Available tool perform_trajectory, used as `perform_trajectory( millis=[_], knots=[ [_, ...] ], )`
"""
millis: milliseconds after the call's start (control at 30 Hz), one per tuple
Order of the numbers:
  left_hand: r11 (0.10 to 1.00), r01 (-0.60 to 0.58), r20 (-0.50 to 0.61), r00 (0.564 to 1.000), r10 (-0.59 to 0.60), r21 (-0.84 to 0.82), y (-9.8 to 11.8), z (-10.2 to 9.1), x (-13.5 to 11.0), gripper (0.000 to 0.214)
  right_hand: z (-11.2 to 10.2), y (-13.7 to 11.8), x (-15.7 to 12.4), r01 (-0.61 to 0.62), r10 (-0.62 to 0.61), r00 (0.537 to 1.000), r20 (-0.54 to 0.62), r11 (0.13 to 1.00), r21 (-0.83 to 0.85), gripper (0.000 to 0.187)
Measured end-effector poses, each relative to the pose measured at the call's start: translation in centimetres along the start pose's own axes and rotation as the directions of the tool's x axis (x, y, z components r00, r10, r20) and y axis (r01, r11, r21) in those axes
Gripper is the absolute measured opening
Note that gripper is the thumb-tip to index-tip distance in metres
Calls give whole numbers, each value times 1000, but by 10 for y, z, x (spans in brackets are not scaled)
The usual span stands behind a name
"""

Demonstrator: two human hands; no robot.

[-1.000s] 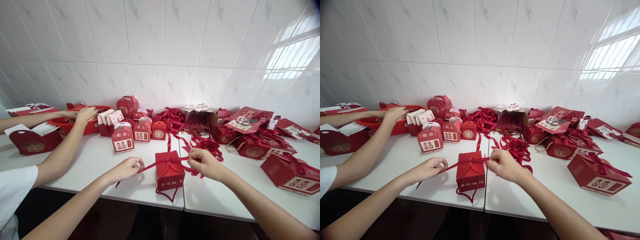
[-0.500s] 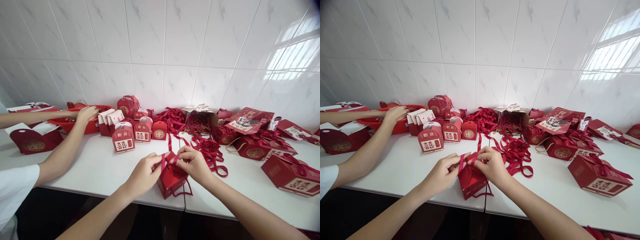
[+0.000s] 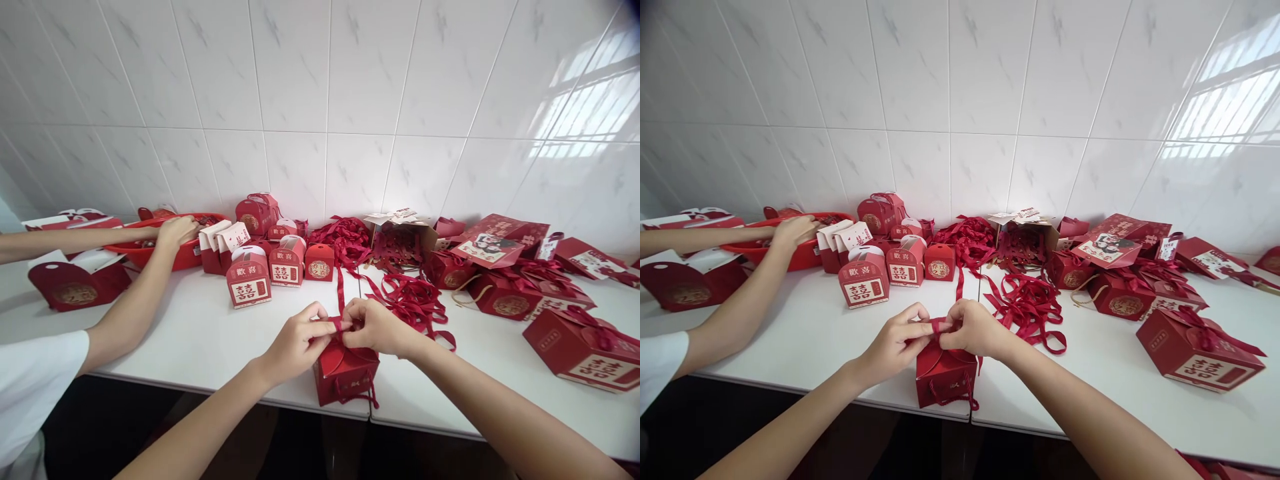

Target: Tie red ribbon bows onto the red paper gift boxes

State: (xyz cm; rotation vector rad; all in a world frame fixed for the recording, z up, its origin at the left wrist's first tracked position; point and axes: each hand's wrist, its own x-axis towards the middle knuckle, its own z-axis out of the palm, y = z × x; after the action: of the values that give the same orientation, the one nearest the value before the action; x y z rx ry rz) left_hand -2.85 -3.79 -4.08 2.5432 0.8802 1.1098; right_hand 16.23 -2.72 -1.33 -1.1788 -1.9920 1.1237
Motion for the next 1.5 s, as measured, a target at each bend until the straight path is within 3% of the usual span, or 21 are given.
perform_trajectory(
  millis=[133, 300, 467, 567, 767, 1000, 1167, 1300, 1433, 1500],
  knots=[
    [994, 43, -11, 999, -44, -96, -1, -1, 5, 22, -5, -7, 0, -23, 28, 997, 67, 997, -74, 8],
    [974, 182, 35, 983, -179, -134, 4, -5, 9, 18, -10, -10, -3, -5, 15, 997, 70, 990, -138, 5],
    [917, 356, 64, 934, -351, -178, -4, -23, 8, 12, -23, 0, -15, 54, -78, 995, -61, 947, -317, 10],
    [904, 395, 75, 919, -388, -164, -4, -31, 10, 9, -27, 11, -22, 101, -148, 984, -104, 927, -362, 9],
    [789, 499, 297, 862, -410, -359, 6, -28, 25, 13, -20, 24, -22, 146, -229, 958, -174, 907, -394, 11],
    [942, 336, 298, 901, -317, -14, -12, -37, 26, 14, -19, 20, -30, 45, -192, 954, -229, 850, -525, 16],
    [959, 212, 254, 933, -256, 189, -12, -40, 19, 27, -14, 17, -33, 39, -247, 922, -300, 826, -563, 16],
    [921, 124, 204, 956, -211, 370, -11, -42, 13, 28, -13, 20, -34, 14, -210, 927, -310, 846, -533, 24],
    [936, 95, 168, 973, -160, 338, -15, -40, 5, 25, -17, 25, -41, 110, -235, 937, -258, 901, -420, 25],
    [965, 105, 180, 972, -150, 239, -19, -35, 1, 24, -17, 29, -45, 189, -234, 961, -149, 946, -262, 27]
  ],
)
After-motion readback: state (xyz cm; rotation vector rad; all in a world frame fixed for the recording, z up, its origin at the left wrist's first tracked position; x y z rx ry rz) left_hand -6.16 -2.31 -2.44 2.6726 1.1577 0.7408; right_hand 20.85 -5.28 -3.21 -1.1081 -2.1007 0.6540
